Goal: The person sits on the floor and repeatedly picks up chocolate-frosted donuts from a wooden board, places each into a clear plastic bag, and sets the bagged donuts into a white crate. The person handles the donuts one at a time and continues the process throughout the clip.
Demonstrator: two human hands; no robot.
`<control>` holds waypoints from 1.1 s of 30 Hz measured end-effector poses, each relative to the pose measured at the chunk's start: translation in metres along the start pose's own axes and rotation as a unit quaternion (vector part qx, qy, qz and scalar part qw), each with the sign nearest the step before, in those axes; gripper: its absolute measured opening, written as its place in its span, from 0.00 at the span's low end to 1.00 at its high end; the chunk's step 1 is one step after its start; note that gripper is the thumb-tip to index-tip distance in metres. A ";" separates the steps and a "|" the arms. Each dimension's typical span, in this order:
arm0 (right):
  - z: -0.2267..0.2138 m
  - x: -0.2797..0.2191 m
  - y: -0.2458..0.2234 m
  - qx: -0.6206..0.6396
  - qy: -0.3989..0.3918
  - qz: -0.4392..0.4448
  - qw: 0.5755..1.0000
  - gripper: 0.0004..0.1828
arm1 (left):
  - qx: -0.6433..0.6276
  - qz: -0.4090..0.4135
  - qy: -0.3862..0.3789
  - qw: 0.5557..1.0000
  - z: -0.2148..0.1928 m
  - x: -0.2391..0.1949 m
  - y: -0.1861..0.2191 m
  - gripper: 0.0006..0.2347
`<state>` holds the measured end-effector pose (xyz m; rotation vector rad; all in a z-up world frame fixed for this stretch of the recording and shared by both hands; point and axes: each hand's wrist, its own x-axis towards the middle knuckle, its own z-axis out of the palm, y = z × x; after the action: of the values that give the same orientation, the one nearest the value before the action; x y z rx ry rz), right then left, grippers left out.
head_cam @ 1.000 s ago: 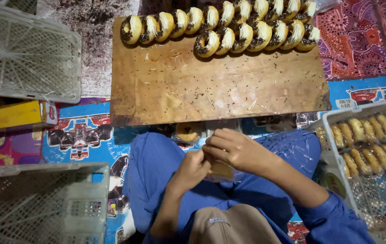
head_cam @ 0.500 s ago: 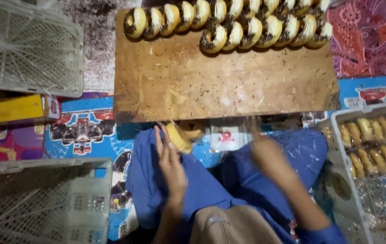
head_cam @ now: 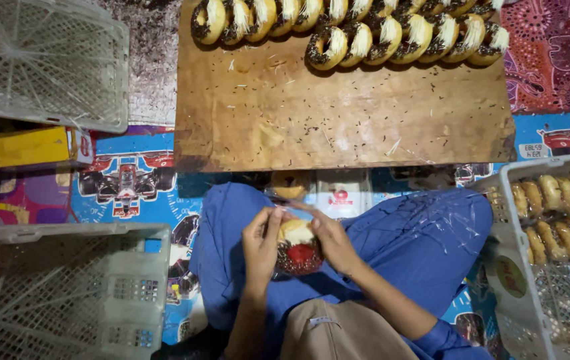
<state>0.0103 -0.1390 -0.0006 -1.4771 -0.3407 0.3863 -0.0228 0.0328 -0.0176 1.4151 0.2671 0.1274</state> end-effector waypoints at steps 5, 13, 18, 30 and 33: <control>0.008 0.000 0.050 -0.048 0.156 0.063 0.985 0.12 | 0.175 -0.077 0.057 0.980 -0.021 -0.005 -0.029 0.14; 0.035 0.019 0.124 0.194 0.235 0.124 0.944 0.07 | 0.259 0.158 0.239 0.922 -0.048 -0.004 -0.029 0.06; 0.056 -0.009 0.181 0.268 0.182 0.318 0.891 0.12 | 0.323 0.060 0.250 0.911 -0.068 -0.025 -0.051 0.05; -0.155 0.084 0.233 -0.571 -0.022 0.114 0.812 0.11 | 0.260 0.039 0.175 0.949 -0.031 0.099 -0.143 0.11; -0.165 0.099 0.232 -0.627 -0.018 0.015 0.779 0.24 | 0.374 0.088 0.164 0.908 -0.011 0.106 -0.134 0.12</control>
<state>0.1631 -0.2292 -0.2444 -2.7958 -0.6714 0.1797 0.0674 0.0487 -0.1621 2.1868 0.5013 0.4508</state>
